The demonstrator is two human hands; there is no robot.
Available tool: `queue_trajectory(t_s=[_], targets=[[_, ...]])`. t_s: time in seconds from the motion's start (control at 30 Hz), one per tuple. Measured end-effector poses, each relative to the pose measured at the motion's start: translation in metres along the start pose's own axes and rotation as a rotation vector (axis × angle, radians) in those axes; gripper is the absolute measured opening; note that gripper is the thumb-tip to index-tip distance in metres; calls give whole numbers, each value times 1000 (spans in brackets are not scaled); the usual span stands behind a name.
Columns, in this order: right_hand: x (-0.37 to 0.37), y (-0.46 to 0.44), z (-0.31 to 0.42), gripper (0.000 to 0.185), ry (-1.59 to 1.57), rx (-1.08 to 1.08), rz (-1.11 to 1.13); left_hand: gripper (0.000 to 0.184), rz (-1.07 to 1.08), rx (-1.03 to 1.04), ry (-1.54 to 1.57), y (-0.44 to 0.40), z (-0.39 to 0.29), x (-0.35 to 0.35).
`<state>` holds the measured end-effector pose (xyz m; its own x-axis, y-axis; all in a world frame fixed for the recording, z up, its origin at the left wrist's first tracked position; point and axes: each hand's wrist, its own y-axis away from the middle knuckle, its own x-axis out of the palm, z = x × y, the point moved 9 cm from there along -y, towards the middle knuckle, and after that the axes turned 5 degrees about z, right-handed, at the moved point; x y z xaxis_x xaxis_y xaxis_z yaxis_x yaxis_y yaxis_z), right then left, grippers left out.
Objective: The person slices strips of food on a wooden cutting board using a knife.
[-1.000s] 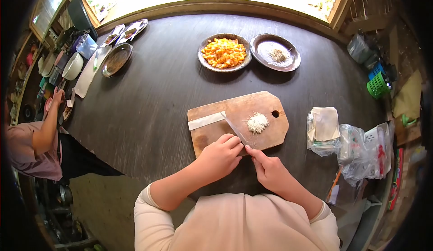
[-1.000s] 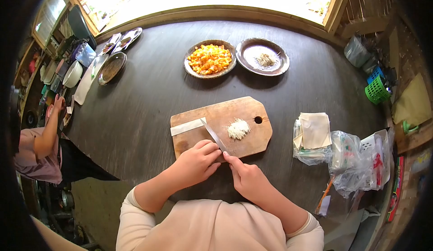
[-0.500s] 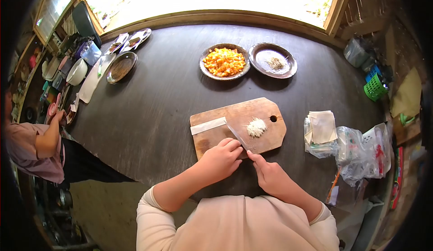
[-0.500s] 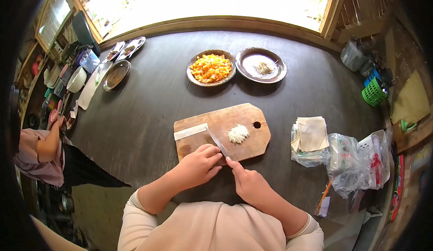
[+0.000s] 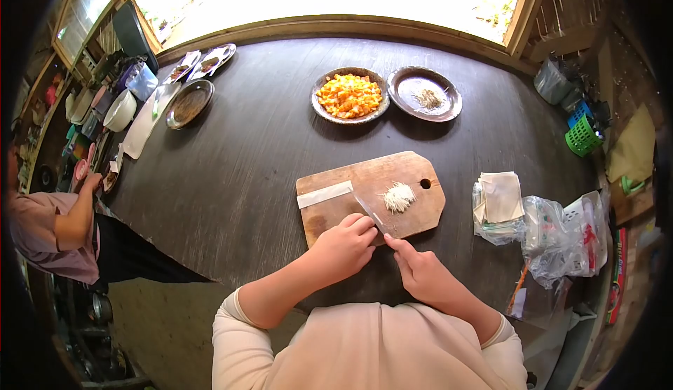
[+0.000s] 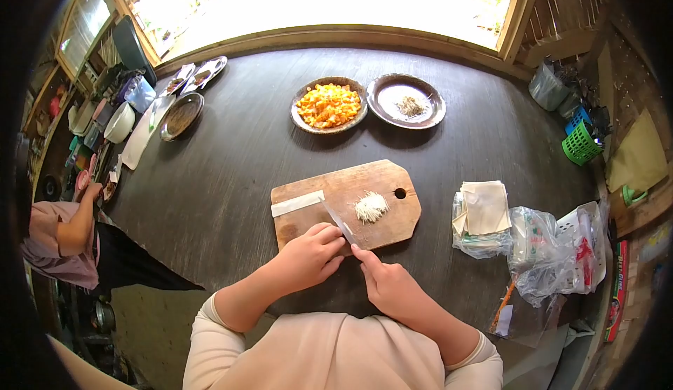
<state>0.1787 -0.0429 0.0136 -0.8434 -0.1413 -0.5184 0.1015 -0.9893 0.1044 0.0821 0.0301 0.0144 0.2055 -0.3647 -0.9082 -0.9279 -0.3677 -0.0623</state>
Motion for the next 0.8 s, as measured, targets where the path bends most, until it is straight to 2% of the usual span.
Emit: queue_trajectory(t_s=[0.2, 0.27, 0.37, 0.7, 0.8], targets=[[2, -5, -8, 39, 35, -27, -24, 25, 10, -15, 6, 0, 0, -1], [0, -7, -10, 38, 17, -123, -105, 26, -8, 14, -26, 0, -3, -3], [5, -15, -15, 37, 16, -26, -50, 27, 0, -12, -17, 1, 0, 1], [2, -5, -8, 38, -16, -77, -88, 25, 3, -2, -16, 2, 0, 2], [6, -10, -17, 38, 37, 4, -39, 26, 4, -5, -1, 2, -1, 2]])
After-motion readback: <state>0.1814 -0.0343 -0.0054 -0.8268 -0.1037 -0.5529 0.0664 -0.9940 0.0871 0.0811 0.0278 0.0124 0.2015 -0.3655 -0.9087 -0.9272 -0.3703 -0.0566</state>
